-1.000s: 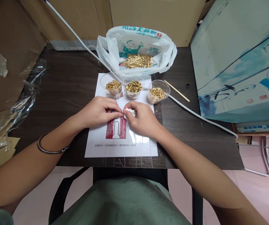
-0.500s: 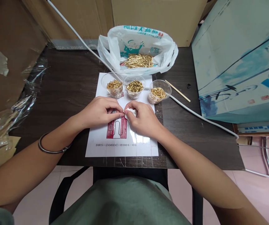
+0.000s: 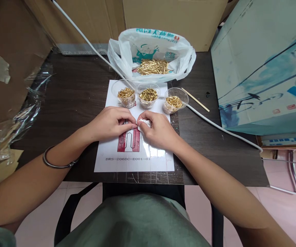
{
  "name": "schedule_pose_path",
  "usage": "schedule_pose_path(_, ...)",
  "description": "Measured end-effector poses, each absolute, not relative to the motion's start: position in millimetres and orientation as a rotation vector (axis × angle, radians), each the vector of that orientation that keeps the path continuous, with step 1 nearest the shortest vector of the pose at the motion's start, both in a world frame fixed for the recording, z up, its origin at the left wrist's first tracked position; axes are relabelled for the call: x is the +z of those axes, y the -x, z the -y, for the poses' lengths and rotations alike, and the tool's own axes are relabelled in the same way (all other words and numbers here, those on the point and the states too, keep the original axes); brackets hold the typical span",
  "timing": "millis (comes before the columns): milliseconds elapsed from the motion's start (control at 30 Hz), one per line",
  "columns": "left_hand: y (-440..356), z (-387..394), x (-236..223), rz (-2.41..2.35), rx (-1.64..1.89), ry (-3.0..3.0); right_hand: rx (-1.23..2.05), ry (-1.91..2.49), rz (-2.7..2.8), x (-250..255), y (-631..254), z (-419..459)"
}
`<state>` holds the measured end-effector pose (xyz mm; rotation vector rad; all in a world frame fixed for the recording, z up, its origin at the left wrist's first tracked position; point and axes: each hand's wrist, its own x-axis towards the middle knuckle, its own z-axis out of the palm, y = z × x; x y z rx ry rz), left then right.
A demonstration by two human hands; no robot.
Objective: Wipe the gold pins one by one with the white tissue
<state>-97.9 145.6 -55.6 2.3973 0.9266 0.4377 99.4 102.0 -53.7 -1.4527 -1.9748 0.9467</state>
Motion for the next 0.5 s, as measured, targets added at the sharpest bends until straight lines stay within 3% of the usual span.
schedule_pose_path(500,92,-134,-51,-1.071,0.331,-2.539,0.948,1.474,1.956,-52,-98,-102)
